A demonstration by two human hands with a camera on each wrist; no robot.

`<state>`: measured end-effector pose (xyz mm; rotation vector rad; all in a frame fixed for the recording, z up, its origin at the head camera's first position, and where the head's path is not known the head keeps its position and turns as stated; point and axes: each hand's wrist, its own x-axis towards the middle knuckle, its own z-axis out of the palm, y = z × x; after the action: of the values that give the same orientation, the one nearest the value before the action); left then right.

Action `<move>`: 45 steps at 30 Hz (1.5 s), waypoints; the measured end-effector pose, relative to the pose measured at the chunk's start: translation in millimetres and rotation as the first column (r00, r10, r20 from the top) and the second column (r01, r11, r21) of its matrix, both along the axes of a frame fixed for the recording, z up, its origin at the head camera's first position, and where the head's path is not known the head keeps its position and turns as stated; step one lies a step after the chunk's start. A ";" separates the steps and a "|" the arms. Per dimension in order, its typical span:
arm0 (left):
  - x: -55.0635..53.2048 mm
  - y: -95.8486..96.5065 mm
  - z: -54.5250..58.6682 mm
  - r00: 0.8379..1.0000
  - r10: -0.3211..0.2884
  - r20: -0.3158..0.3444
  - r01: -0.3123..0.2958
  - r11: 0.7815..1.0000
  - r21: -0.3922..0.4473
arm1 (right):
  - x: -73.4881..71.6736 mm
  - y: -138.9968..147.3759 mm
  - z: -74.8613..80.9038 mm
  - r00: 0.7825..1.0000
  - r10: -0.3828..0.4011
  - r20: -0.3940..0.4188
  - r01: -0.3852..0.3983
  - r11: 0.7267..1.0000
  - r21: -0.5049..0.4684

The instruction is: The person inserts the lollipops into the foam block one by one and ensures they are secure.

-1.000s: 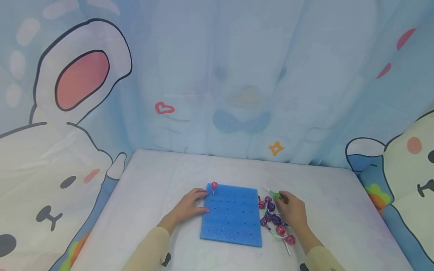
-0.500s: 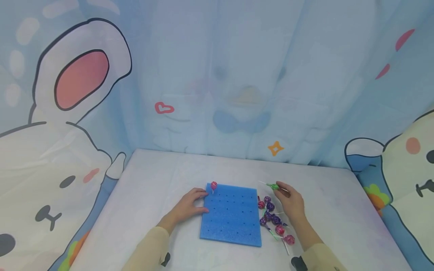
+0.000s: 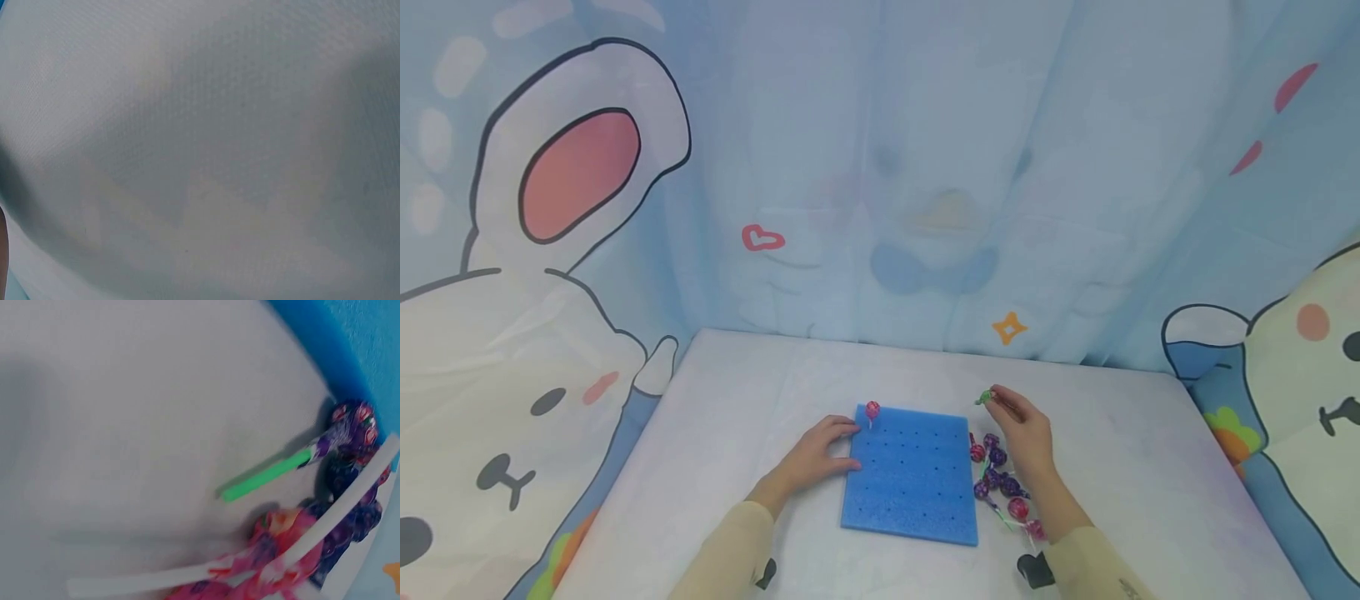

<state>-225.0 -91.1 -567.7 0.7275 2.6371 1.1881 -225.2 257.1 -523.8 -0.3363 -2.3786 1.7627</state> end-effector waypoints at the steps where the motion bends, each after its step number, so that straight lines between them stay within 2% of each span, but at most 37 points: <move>1: -0.2 -0.1 0.1 1.000 0.000 0.000 0.000 1.000 -0.003 | -0.9 -2.6 0.9 1.000 -0.001 -0.005 0.001 1.000 -0.004; 9: -1.0 -0.8 0.0 1.000 -0.001 -0.010 0.001 1.000 0.003 | -4.6 -28.1 9.9 1.000 0.007 -0.012 -0.007 1.000 -0.002; 13: -0.9 -1.2 0.1 1.000 0.002 -0.001 -0.002 1.000 0.002 | -5.4 -41.3 12.6 0.999 0.054 -0.006 -0.054 0.998 0.015; 19: -0.9 -0.9 -0.6 1.000 -0.004 -0.019 0.004 1.000 0.008 | -4.0 -62.1 12.9 0.993 0.120 0.002 -0.120 0.991 0.067; 25: -1.5 -0.9 -2.5 1.000 0.000 -0.013 0.001 1.000 0.013 | -0.4 -79.4 9.6 0.981 0.192 -0.006 -0.191 0.980 0.063; 36: -1.2 0.4 -4.3 1.000 0.012 -0.001 -0.012 1.000 -0.004 | 3.6 -88.1 -4.6 0.966 0.255 0.034 -0.257 0.956 0.139; 45: -1.3 0.2 -3.6 1.000 0.013 -0.003 -0.013 1.000 -0.013 | 3.6 -91.7 -6.5 0.968 0.248 0.035 -0.251 0.958 0.141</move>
<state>-226.3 -90.9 -571.3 0.7117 2.6536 1.1734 -221.7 165.4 -530.3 -0.0318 -2.6419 1.6734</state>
